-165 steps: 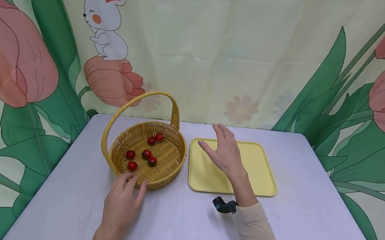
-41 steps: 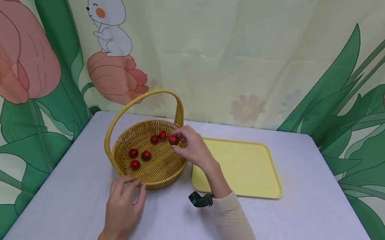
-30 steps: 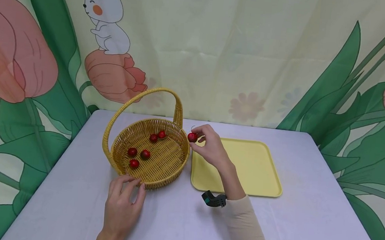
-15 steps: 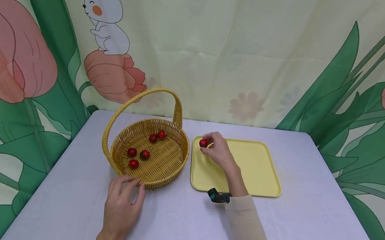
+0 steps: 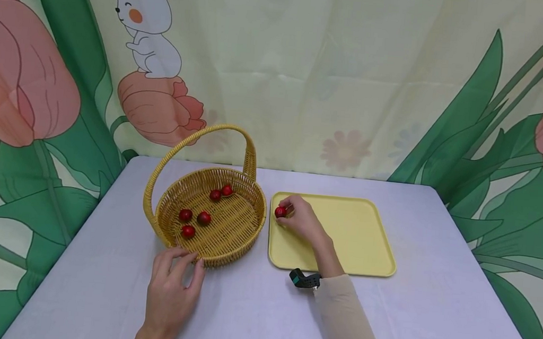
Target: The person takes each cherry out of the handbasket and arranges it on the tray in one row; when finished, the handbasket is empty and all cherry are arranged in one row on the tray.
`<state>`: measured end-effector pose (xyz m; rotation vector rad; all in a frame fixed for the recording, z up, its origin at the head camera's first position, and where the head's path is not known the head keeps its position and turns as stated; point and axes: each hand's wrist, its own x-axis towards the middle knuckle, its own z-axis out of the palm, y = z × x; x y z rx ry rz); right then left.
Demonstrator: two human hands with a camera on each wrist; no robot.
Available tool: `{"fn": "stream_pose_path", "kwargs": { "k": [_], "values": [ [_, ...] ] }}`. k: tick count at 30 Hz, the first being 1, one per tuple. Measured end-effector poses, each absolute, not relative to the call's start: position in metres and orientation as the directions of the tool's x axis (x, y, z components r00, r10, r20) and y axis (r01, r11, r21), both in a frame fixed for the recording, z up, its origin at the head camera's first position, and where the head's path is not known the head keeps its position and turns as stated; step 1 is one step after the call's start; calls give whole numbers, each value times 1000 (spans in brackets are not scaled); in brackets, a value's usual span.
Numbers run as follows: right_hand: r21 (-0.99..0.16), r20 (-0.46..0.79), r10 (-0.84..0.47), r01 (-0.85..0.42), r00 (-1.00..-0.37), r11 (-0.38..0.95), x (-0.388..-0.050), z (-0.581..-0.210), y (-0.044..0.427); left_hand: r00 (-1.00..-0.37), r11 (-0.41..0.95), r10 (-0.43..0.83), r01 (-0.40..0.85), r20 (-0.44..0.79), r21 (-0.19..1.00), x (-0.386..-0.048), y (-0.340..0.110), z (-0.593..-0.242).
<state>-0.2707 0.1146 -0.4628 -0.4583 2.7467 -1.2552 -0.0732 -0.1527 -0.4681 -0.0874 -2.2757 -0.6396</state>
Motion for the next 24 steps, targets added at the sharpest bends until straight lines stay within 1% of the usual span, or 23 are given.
{"fn": "stream_pose_path", "kwargs": {
  "k": [4, 14, 19, 24],
  "values": [
    [-747, 30, -308, -226, -951, 626, -271, -466, 114, -713, 872, -131, 248, 689, 422, -73, -153, -468],
    [-747, 37, -321, -240, -946, 621, -272, -469, 114, -699, 872, -123, 263, 704, 413, -73, -153, -468],
    [-748, 28, -319, -232, -947, 622, -272, -468, 115, -724, 871, -126, 246, 678, 425, -73, -153, -468],
    [-745, 24, -291, -211, -956, 633, -271, -465, 120, -723, 871, -126, 248, 680, 424, -73, -152, -467]
  ]
}}
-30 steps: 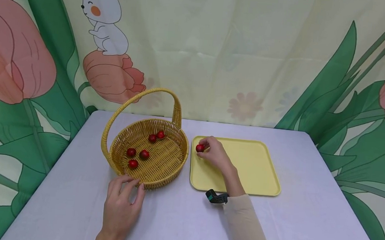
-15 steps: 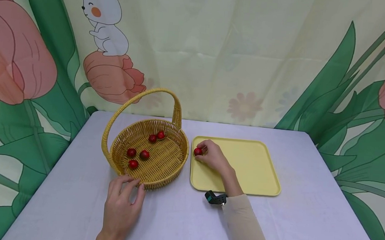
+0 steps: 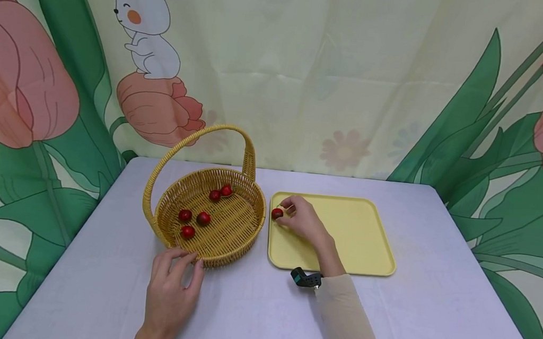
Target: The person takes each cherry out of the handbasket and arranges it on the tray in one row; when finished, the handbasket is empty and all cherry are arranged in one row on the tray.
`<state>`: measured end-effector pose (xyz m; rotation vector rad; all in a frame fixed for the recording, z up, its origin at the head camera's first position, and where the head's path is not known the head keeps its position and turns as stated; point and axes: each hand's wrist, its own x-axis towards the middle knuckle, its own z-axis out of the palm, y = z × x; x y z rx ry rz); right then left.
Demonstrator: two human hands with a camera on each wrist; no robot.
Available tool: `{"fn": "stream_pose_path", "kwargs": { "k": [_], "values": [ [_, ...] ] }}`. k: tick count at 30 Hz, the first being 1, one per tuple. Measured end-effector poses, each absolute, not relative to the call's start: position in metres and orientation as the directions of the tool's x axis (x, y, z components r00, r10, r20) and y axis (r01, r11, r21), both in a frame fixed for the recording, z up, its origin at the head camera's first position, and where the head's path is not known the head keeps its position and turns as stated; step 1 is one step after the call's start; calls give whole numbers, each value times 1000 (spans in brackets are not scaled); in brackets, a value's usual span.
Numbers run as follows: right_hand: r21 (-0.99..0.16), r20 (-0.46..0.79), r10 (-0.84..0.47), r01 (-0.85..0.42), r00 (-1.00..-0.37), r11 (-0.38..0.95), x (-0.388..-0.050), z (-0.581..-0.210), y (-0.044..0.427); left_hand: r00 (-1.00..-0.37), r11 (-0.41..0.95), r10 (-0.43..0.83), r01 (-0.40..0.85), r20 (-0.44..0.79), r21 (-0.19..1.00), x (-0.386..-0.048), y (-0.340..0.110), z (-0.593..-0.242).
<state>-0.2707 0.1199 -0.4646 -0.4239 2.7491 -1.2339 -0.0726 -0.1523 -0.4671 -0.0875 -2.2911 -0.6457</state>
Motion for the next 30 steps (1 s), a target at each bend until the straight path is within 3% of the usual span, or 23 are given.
{"fn": "stream_pose_path", "kwargs": {
  "k": [16, 30],
  "values": [
    [-756, 105, -290, -265, -951, 598, -270, -442, 124, -698, 858, -129, 277, 704, 432, -73, -154, -467],
    [-758, 271, -334, -413, -903, 504, -262, -405, 86, -699, 859, -116, 287, 705, 425, -74, -155, -469]
  ]
}}
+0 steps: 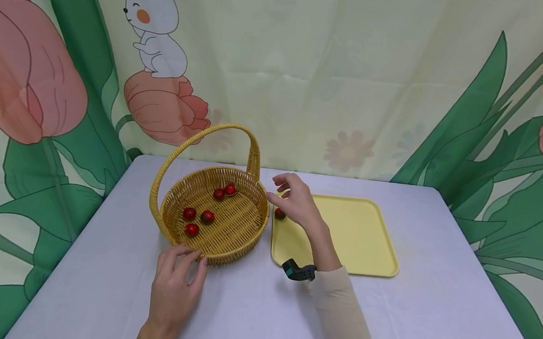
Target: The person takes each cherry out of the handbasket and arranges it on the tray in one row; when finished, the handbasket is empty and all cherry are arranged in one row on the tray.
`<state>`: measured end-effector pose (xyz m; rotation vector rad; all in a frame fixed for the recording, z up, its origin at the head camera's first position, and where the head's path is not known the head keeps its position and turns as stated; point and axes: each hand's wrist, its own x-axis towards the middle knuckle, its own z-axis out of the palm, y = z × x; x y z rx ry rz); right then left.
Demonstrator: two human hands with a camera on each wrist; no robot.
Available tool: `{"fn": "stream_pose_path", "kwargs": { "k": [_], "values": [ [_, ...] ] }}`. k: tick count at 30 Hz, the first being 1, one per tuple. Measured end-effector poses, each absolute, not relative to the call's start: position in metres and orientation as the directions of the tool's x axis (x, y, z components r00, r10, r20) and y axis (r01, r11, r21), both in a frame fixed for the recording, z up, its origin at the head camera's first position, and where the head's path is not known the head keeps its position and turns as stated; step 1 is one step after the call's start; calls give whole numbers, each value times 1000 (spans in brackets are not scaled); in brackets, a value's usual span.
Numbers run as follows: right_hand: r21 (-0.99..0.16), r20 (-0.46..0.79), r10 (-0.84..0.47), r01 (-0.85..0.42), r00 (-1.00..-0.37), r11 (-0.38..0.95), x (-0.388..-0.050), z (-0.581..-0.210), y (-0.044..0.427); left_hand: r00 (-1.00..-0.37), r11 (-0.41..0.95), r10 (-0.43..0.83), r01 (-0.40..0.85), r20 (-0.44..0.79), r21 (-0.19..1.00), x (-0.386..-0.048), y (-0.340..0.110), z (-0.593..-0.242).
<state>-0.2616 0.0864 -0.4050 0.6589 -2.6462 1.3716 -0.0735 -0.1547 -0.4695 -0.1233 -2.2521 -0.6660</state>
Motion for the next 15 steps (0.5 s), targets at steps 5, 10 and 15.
{"fn": "stream_pose_path", "kwargs": {
  "k": [5, 10, 15],
  "values": [
    [-767, 269, -374, -433, -887, 474, -261, -400, 65, -711, 852, -113, 290, 694, 435, -73, -156, -470],
    [-770, 250, -420, -443, -872, 460, -261, -400, 41, -719, 850, -117, 284, 685, 443, -73, -156, -470],
    [-743, 221, -460, -454, -860, 492, -259, -402, 19, -730, 841, -131, 277, 671, 465, -72, -155, -469]
  ]
}}
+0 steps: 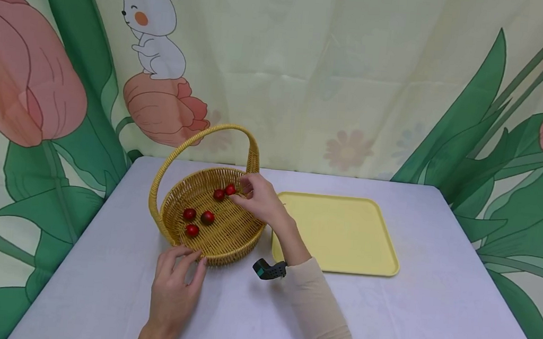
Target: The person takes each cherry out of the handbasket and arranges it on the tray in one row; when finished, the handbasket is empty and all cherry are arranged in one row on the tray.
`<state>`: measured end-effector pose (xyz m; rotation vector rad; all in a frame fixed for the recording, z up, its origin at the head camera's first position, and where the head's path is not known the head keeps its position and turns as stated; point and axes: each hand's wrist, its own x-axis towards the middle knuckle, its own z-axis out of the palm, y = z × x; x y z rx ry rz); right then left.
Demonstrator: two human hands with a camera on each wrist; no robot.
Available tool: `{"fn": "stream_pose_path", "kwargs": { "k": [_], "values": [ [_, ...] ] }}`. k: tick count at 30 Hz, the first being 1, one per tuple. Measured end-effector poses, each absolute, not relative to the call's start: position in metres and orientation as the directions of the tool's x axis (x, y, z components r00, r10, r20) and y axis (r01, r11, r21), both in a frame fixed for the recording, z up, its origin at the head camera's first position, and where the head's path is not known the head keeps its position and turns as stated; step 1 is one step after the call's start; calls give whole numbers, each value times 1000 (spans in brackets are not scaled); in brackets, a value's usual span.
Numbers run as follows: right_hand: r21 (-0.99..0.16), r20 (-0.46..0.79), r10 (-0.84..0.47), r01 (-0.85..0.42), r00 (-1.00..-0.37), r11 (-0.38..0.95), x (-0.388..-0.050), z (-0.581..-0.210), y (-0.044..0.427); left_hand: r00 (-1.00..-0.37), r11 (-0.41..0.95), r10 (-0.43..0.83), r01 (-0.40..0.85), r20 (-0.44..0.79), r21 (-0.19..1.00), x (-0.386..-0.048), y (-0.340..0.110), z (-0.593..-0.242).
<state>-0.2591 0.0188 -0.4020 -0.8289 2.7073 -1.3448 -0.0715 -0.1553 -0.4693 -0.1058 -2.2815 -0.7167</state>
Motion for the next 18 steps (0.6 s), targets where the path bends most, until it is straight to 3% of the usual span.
{"fn": "stream_pose_path", "kwargs": {
  "k": [12, 18],
  "values": [
    [-720, 152, -532, -462, -833, 518, -256, -415, -17, -691, 852, -159, 265, 705, 452, -73, -157, -470],
    [-693, 148, -554, -486, -819, 533, -256, -423, -27, -702, 821, -228, 234, 674, 521, -73, -159, -472]
  ]
}}
